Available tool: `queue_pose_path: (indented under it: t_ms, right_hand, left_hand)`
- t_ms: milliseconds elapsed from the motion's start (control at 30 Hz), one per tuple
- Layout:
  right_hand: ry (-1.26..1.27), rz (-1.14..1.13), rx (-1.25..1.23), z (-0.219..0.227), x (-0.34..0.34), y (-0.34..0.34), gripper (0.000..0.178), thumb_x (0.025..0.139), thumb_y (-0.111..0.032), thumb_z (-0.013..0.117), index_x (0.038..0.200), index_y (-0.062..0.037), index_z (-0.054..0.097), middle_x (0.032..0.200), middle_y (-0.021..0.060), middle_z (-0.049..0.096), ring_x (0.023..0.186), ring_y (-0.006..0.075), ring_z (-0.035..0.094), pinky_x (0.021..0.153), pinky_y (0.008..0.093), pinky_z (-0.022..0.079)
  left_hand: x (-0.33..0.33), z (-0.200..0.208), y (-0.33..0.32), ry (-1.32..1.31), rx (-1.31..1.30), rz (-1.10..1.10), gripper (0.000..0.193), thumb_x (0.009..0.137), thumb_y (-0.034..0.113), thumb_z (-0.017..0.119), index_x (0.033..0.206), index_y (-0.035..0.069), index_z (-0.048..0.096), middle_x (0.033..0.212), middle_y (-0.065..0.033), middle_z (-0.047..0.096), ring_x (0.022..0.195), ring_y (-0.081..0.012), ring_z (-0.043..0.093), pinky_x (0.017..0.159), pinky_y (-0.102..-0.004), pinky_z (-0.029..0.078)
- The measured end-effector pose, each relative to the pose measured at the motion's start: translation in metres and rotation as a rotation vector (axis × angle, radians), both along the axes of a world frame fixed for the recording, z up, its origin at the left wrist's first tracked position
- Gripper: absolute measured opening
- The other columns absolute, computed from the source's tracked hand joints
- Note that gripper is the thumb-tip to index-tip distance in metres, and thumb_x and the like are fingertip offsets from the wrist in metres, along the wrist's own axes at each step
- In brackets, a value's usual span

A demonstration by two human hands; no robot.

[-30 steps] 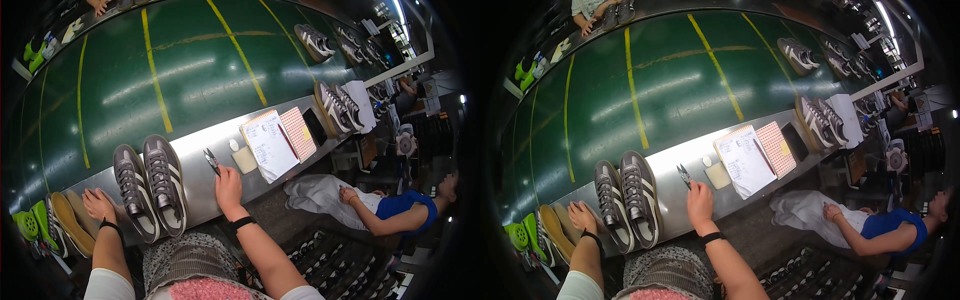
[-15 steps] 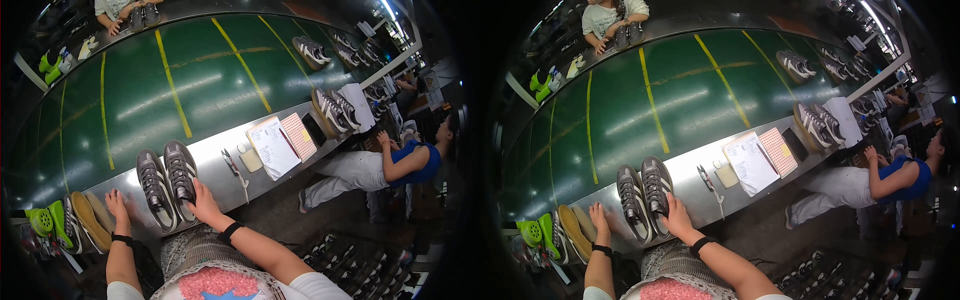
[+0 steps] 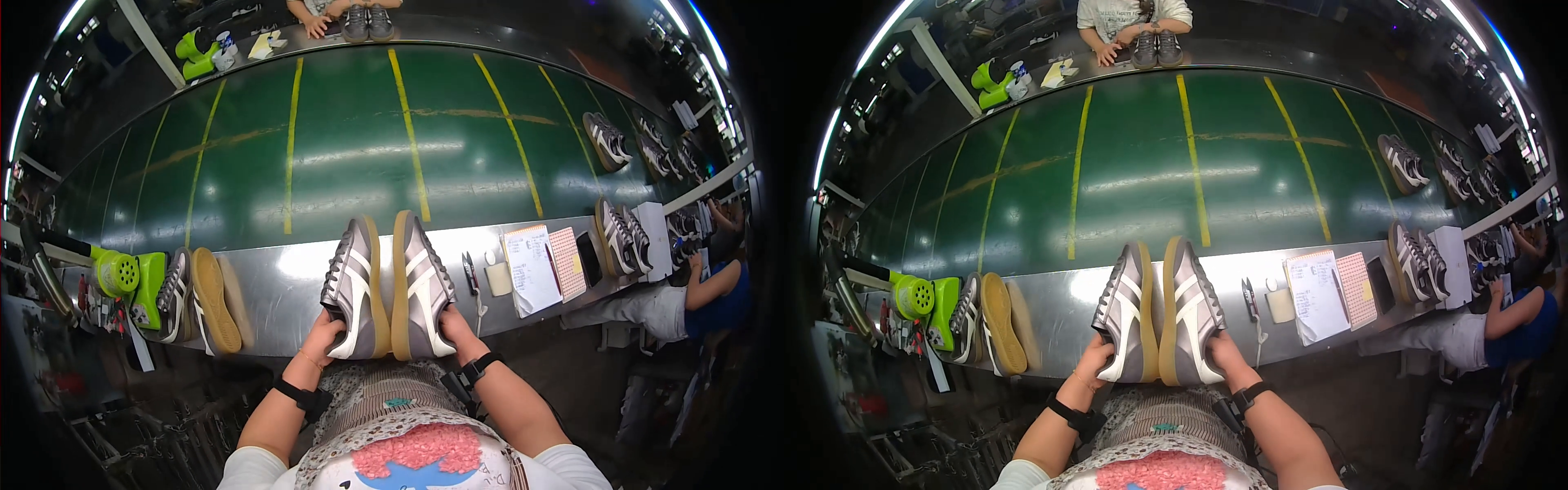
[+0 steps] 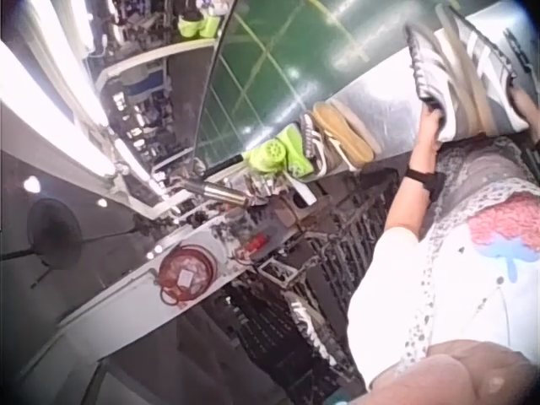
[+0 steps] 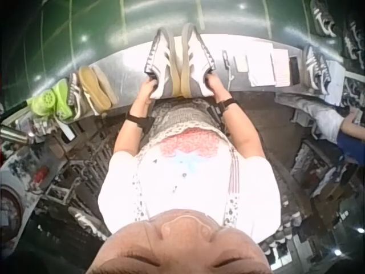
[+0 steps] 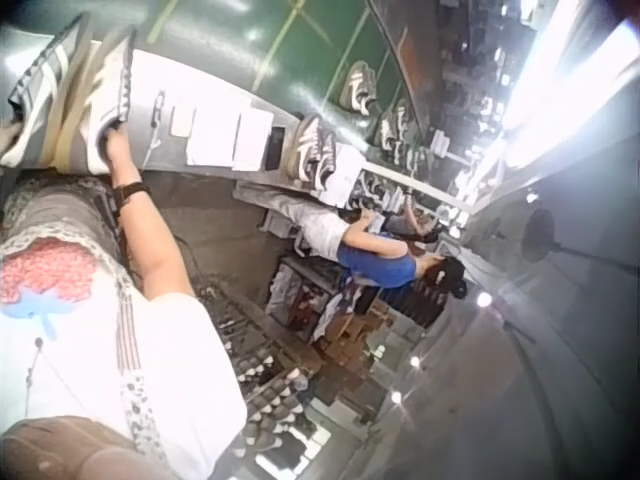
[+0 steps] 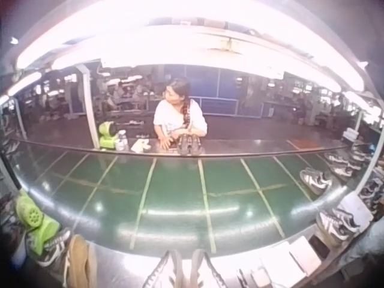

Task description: The recorder is inspecting and documenting finished shoes on a manufacturing line, checking the quality, soles, and labels, then taking notes in a ledger.

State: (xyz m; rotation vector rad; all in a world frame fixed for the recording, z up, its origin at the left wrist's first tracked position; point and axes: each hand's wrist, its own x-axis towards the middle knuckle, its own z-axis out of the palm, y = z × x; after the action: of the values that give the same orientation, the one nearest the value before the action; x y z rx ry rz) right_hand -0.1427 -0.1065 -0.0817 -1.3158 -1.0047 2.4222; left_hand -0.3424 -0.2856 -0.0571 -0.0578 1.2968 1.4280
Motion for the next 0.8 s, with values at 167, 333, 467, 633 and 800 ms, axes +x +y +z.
queue_pose_path:
  t_ms: [167,333,467,633,800]
  right_hand:
    - [0.052,0.043,-0.063,0.027,0.004,-0.004,0.041,0.088,-0.012,0.048,0.124,0.005,0.041,0.114,0.0147,0.054,0.097,0.0218,0.057,0.08,0.0311,0.048]
    - [0.12,0.039,-0.167,0.049,-0.001,-0.012,0.042,0.09,-0.023,0.05,0.123,0.0021,0.043,0.111,0.0124,0.056,0.09,0.0189,0.06,0.075,0.0306,0.051]
    - [0.176,0.004,-0.304,0.046,-0.002,-0.014,0.041,0.09,-0.024,0.05,0.124,-0.0014,0.044,0.11,0.0118,0.057,0.09,0.0185,0.06,0.072,0.0298,0.052]
    - [0.198,-0.052,-0.365,0.058,0.002,-0.014,0.043,0.086,-0.017,0.054,0.124,0.0001,0.043,0.11,0.0113,0.057,0.092,0.0189,0.06,0.077,0.0302,0.05]
    - [-0.018,0.14,0.696,0.069,0.008,-0.008,0.061,0.071,-0.01,0.06,0.129,-0.0099,0.041,0.118,0.0139,0.046,0.11,0.0285,0.046,0.09,0.0339,0.041]
  left_hand:
    - [0.02,0.027,-0.001,-0.283,0.113,0.125,0.052,0.082,-0.003,0.05,0.131,0.005,0.035,0.122,-0.0144,0.05,0.105,-0.0253,0.055,0.085,-0.0371,0.05]
    - [0.025,0.017,-0.001,-0.488,0.155,0.154,0.049,0.084,0.001,0.053,0.13,0.006,0.036,0.119,-0.0134,0.052,0.101,-0.0242,0.058,0.083,-0.0351,0.051]
    - [0.024,0.028,0.001,-0.437,0.127,0.099,0.048,0.086,0.005,0.054,0.13,0.005,0.037,0.118,-0.0127,0.053,0.099,-0.0235,0.059,0.081,-0.0343,0.052]
    - [0.021,0.028,-0.004,-0.423,0.23,0.105,0.058,0.079,-0.001,0.054,0.133,0.006,0.033,0.119,-0.013,0.052,0.102,-0.0228,0.057,0.083,-0.0325,0.05]
    - [0.02,0.056,-0.001,0.404,0.144,-0.024,0.081,0.07,0.007,0.061,0.14,0.018,0.024,0.134,-0.0147,0.038,0.112,-0.0287,0.045,0.091,-0.0352,0.04]
